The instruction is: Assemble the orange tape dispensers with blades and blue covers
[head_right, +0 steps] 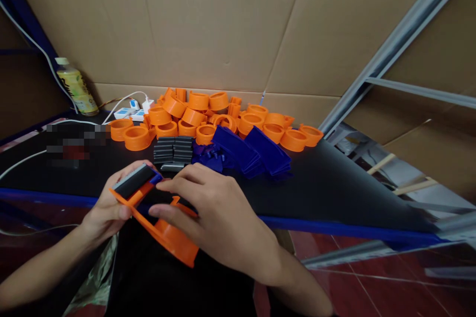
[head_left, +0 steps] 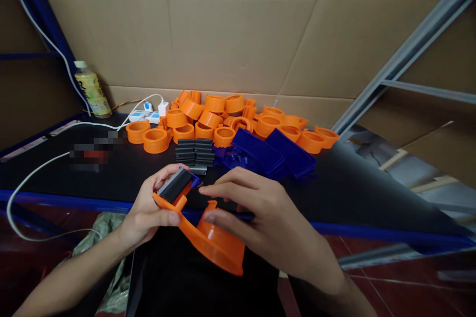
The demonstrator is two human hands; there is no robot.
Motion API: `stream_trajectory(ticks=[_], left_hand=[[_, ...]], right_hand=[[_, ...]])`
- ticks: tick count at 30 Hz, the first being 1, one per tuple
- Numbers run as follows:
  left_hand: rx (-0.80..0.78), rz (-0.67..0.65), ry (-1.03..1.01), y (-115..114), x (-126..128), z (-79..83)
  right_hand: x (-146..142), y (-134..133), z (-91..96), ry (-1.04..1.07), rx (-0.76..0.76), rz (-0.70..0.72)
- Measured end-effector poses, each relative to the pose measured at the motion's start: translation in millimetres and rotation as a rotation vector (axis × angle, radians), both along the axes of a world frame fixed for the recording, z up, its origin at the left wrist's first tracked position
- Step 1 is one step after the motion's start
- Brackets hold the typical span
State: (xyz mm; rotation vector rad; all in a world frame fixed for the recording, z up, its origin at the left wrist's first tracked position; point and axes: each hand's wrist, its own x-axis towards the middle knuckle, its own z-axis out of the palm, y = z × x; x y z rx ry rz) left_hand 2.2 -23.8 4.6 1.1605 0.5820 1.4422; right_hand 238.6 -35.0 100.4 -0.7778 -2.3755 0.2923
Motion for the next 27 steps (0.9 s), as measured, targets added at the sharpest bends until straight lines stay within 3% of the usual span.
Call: stream_trajectory(ticks=[6,10,13,16,18,20,22,24,27], left_hand=[[-0.044,0.046,0.034,-8.3,2.4,8.8],[-0.031,0.040,0.008,-7.0,1.1,11.3],[-0.015,-0.063,-0.119,-4.5,0.4,12.1],[-0.078,-0.124,-0.211,-1.6,2.9,12.3],[-0.114,-0.175,-0.236,0.5,5.7,12.1],[-0.141,-0.239,-0.267,2.5,7.8,12.1],[-0.175,-0.273,-0.300,4.6,8.5,12.6],[-0.199,-0.293,-0.326,7.4,8.2,12.8],[-0.224,-0.343,-0.343,12.8,7.2,11.0]], right_hand=[[-13.6,-13.0,-11.6,-0.177,0.136,0.040],[-16.0,-10.6,-15.7,-0.067,0.094,0.027],[-13.4,-0.7,-12.1,0.187,-0.091,0.046],[-14.0,11.7,-9.5,0.390,-0.451,0.100],[-17.9,17.5,-11.3,0.423,-0.684,0.166],[-22.8,19.5,-14.6,0.362,-0.811,0.222],[-25.1,18.7,-16.7,0.240,-0.792,0.242],[-21.4,19.2,-15.4,0.141,-0.646,0.177],[-1.6,32.4,-8.8,0.137,-0.260,-0.143]])
